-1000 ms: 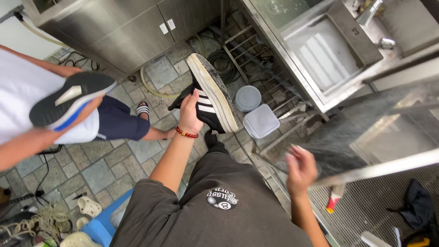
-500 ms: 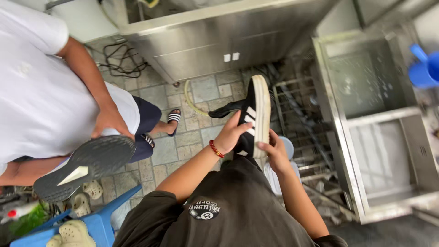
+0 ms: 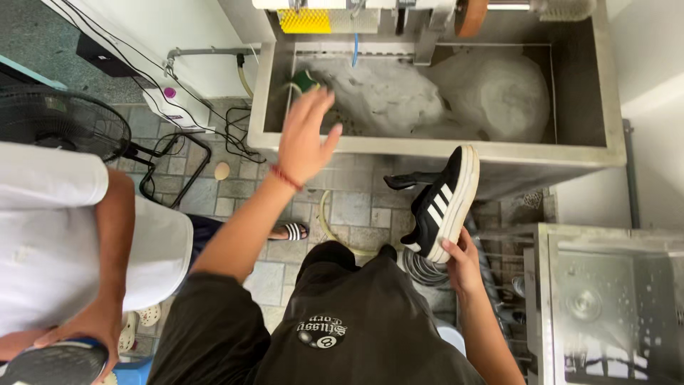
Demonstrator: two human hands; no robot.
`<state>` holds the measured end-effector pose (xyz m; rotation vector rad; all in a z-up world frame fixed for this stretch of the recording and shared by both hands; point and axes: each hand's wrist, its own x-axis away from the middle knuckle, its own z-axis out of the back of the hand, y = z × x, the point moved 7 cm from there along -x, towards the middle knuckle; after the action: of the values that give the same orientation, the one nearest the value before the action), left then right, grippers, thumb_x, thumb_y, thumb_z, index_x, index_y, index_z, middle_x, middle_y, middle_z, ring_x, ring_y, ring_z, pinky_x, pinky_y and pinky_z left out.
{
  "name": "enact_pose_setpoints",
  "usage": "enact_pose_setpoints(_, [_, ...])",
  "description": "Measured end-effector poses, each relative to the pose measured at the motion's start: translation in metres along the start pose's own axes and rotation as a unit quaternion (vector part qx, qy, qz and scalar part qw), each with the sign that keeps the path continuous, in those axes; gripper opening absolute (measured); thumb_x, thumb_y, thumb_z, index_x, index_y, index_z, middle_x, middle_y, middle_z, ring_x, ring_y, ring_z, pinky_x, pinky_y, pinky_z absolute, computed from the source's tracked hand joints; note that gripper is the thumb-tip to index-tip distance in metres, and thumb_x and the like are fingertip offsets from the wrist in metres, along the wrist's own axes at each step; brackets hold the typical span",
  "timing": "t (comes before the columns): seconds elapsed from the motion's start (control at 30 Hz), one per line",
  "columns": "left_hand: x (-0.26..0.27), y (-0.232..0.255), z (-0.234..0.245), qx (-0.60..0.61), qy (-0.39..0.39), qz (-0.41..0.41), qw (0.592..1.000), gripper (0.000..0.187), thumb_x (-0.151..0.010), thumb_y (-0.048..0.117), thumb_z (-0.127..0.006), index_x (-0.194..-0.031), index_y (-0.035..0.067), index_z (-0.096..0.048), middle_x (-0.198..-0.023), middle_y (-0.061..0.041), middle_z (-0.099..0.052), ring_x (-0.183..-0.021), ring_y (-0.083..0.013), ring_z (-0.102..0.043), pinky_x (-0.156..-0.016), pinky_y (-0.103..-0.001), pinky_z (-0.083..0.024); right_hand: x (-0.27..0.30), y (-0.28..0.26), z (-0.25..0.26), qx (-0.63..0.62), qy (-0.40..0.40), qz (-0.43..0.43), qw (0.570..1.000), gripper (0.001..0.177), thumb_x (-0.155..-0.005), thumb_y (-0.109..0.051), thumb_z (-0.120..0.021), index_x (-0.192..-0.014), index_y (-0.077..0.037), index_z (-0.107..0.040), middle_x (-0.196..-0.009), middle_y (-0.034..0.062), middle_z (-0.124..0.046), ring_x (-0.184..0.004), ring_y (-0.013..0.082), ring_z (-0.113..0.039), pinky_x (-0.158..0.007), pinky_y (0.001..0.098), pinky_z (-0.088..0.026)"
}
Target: The person cleans a shoe by applying a liquid from a bottle, scrubbing the sole and upper with a yellow sponge, and then rinsing it against a rotating brush in a specialized shoe-cleaning machine.
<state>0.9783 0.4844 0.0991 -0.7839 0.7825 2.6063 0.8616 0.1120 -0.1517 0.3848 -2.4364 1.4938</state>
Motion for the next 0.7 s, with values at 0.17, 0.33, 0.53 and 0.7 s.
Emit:
enact_pose_setpoints(0.17, [-0.167,-0.096,-0.063,-0.161,-0.032,-0.069,0.984,0.073,-0.092,0.027,-0.076,-0.151,-0.001,-0.044,-0.155,-0.021,-0.045,-0.146,-0.0389,-0.038,-0.119,-0.058,-0.024,-0.086,-0.026,-0.042,-0.026,-0.009,0.006,1.000,0.075,-0.084,-0.014,-0.072,-0.151,0.006,-0.044,-0.139,0.0145,-0.060,-0.127,0.0238,-0.057,-0.109,0.0370,-0.042])
enact_pose_setpoints(0.33, [-0.268,-0.210,-0.161,-0.185,-0.211,0.068,0.957,0.062,-0.112,0.041,-0.060,-0.162,0.012,-0.038,-0.164,-0.010,-0.044,-0.157,-0.0295,-0.035,-0.137,-0.054,-0.018,-0.140,-0.036,-0.081,-0.047,0.014,0.034,0.998,0.075,-0.084,-0.012,-0.071,-0.151,0.005,-0.044,-0.137,0.0141,-0.061,-0.125,0.0231,-0.058,-0.108,0.0369,-0.043])
enact_pose_setpoints(0.53, [-0.277,-0.224,-0.190,-0.202,-0.054,0.004,0.978,0.093,-0.093,0.048,-0.074,-0.161,0.012,-0.022,-0.162,-0.030,-0.025,-0.150,-0.0452,-0.023,-0.122,-0.060,-0.016,-0.177,-0.037,-0.119,-0.078,0.082,0.021,0.993,0.075,-0.084,-0.012,-0.071,-0.151,0.005,-0.041,-0.138,0.0141,-0.060,-0.124,0.0229,-0.059,-0.108,0.0369,-0.044])
enact_pose_setpoints(0.7, [-0.294,-0.221,-0.187,-0.278,-0.094,0.017,0.956,0.085,-0.098,0.040,-0.074,-0.166,0.023,-0.026,-0.157,-0.025,-0.034,-0.141,-0.0434,-0.033,-0.113,-0.064,-0.028,-0.196,-0.030,-0.133,-0.080,0.101,-0.012,0.992,0.073,-0.087,-0.014,-0.069,-0.152,0.006,-0.040,-0.137,0.0173,-0.060,-0.123,0.0252,-0.060,-0.106,0.0386,-0.046])
